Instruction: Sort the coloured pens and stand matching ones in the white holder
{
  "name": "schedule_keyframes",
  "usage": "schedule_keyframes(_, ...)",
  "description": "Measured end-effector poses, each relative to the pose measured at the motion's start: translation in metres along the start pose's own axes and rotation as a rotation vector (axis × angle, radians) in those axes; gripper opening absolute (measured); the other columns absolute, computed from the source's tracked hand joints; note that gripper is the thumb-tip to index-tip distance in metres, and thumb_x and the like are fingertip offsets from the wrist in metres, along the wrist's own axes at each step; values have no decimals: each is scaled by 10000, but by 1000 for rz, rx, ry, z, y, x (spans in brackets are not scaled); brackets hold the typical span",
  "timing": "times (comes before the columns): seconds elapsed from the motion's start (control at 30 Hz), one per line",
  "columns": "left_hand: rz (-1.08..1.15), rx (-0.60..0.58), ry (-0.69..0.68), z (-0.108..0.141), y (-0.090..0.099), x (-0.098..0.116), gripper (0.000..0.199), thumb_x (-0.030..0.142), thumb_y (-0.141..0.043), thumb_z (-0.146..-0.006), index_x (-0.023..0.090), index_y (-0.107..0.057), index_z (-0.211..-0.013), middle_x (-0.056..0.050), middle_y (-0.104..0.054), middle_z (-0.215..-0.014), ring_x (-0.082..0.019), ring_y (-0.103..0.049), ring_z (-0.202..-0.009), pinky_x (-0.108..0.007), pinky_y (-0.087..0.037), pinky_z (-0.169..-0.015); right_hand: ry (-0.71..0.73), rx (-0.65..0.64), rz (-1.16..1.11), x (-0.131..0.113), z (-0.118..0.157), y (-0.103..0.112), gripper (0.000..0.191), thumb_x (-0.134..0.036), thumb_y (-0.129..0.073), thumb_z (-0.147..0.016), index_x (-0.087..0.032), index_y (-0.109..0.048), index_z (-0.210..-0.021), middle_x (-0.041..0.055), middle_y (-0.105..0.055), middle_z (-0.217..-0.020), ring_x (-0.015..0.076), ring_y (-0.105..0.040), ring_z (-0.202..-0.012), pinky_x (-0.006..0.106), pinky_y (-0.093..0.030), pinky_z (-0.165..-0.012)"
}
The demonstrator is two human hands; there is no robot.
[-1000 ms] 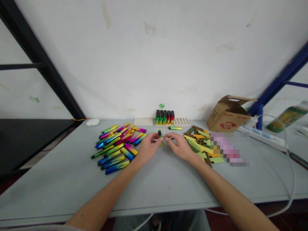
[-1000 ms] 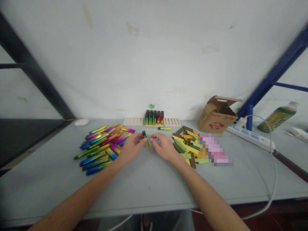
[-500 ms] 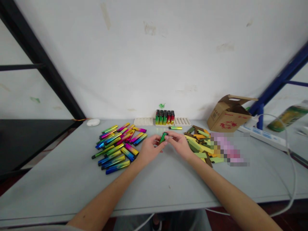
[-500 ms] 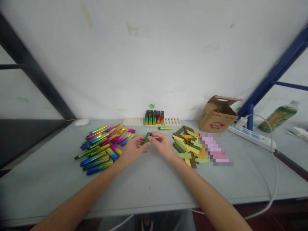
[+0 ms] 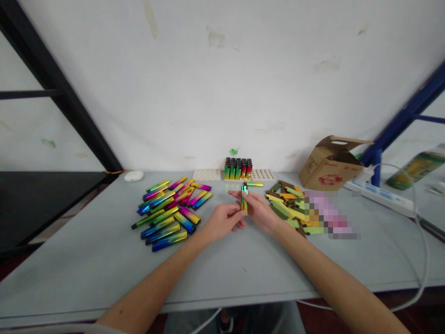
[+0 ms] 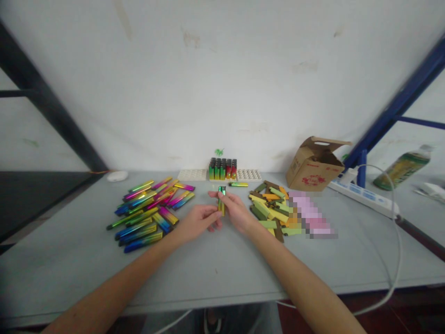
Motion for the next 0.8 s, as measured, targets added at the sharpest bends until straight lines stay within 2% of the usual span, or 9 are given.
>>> schedule_keyframes(0.13, 53, 67, 33, -3, 1, -4, 382, 532, -554, -803, 154, -600, -773, -28, -660, -664, -116, -594, -525, -219, -444, -484, 22, 54, -176, -9, -2, 5, 223, -415, -630, -825, -209, -658, -906, 60, -725, -954, 195, -658, -939, 349, -482, -893)
schedule_keyframes(0.23, 102, 91, 46, -4, 2, -7, 423, 571, -554, -794, 151, -588, -764, -26, -651, -644, -117, -600, -508, -215, -433, -470, -42, 45, -239, -15, -1, 11, 234, -414, -538, -880, -222, -631, -977, 41, -717, -918, 176, -670, -839, 340, -505, -835)
schedule_keyframes(0.43, 112, 72, 39, -2, 1, -4, 441, 586, -592, -766, 151, -581, -696, -15, -631, -596, -109, -590, -485, -213, -442, -473, -131, 21, -282, -20, 0, 19, 461, -539, -351, -919, -178, -613, -1035, 88, -694, -931, 188, -648, -778, 325, -522, -684)
schedule_keyframes(0.8, 33, 71, 5, -3, 4, -5, 370, 506, -561, -806, 147, -608, -732, -16, -628, -613, -108, -579, -497, -210, -426, -465, -84, 70, -289, -17, -4, 20, 328, -404, -404, -918, -202, -652, -991, 50, -707, -874, 171, -635, -728, 359, -501, -796)
Point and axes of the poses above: each hand's wrist, its own z-axis away from the middle knuckle, its own y-axis out of the back of the hand, x = y × z, the point moved 4 cm from there along -z, towards the middle knuckle
